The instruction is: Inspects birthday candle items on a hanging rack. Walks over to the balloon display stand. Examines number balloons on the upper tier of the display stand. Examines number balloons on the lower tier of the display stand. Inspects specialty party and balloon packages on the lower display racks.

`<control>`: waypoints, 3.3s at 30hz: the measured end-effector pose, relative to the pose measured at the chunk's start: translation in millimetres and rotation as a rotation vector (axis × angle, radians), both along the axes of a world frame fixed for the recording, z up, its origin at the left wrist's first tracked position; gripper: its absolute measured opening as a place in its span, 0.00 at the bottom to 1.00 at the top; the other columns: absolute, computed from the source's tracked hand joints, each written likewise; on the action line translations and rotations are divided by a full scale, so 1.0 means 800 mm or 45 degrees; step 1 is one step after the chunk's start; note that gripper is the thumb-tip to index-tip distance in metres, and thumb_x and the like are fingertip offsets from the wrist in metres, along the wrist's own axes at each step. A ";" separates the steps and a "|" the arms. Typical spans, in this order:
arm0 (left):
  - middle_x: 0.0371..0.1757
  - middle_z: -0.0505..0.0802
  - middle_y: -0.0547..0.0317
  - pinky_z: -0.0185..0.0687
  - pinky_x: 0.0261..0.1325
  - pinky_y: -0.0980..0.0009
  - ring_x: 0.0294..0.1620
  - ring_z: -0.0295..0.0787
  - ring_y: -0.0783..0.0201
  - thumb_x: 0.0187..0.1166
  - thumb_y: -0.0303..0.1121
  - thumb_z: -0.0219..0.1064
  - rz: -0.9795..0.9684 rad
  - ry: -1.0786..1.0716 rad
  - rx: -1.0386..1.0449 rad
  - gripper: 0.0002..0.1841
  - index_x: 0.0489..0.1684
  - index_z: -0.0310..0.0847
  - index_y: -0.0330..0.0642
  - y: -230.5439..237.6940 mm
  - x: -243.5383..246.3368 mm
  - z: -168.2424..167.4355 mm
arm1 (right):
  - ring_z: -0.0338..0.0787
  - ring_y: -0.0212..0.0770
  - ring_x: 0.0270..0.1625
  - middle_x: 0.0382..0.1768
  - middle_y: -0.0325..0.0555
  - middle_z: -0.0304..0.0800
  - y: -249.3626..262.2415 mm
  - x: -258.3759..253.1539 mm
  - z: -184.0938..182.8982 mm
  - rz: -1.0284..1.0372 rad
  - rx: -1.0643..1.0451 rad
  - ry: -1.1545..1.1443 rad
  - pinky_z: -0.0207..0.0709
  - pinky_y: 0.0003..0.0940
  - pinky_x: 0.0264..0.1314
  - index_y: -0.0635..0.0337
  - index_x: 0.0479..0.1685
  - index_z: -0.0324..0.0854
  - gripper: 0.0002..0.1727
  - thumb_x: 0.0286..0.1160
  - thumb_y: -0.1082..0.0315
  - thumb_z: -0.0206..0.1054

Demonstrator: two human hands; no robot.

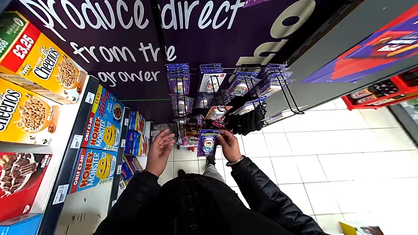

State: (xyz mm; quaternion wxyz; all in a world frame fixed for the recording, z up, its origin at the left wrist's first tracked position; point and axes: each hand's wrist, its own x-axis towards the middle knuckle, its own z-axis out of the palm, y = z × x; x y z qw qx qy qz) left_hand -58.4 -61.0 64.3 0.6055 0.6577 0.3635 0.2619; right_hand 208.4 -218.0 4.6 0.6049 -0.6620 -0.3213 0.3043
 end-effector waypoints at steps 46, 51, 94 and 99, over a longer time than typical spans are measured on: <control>0.70 0.90 0.56 0.90 0.65 0.58 0.61 0.93 0.55 0.85 0.28 0.59 -0.074 -0.080 0.066 0.19 0.74 0.78 0.42 -0.039 -0.009 0.026 | 0.94 0.43 0.32 0.44 0.52 0.94 -0.021 -0.024 0.116 0.044 0.190 0.033 0.92 0.38 0.32 0.64 0.58 0.87 0.12 0.82 0.71 0.65; 0.69 0.90 0.55 0.90 0.66 0.58 0.61 0.93 0.55 0.85 0.27 0.61 -0.063 -0.085 0.071 0.19 0.74 0.78 0.41 -0.039 -0.009 0.023 | 0.94 0.44 0.31 0.42 0.51 0.95 -0.018 -0.017 0.084 0.032 0.050 0.036 0.91 0.39 0.31 0.63 0.59 0.88 0.13 0.83 0.69 0.65; 0.71 0.87 0.43 0.77 0.78 0.50 0.71 0.86 0.51 0.88 0.27 0.58 -0.083 0.349 0.192 0.21 0.80 0.74 0.39 -0.005 0.211 -0.092 | 0.86 0.40 0.72 0.74 0.44 0.84 -0.017 0.081 0.045 0.204 -0.087 -0.595 0.81 0.48 0.75 0.56 0.78 0.77 0.24 0.82 0.69 0.60; 0.60 0.92 0.45 0.82 0.73 0.53 0.63 0.91 0.56 0.89 0.29 0.59 -0.008 0.347 0.215 0.15 0.66 0.83 0.36 -0.010 0.214 -0.094 | 0.89 0.35 0.68 0.68 0.42 0.89 -0.036 0.095 0.048 0.198 -0.001 -0.542 0.84 0.43 0.72 0.57 0.70 0.83 0.19 0.83 0.69 0.62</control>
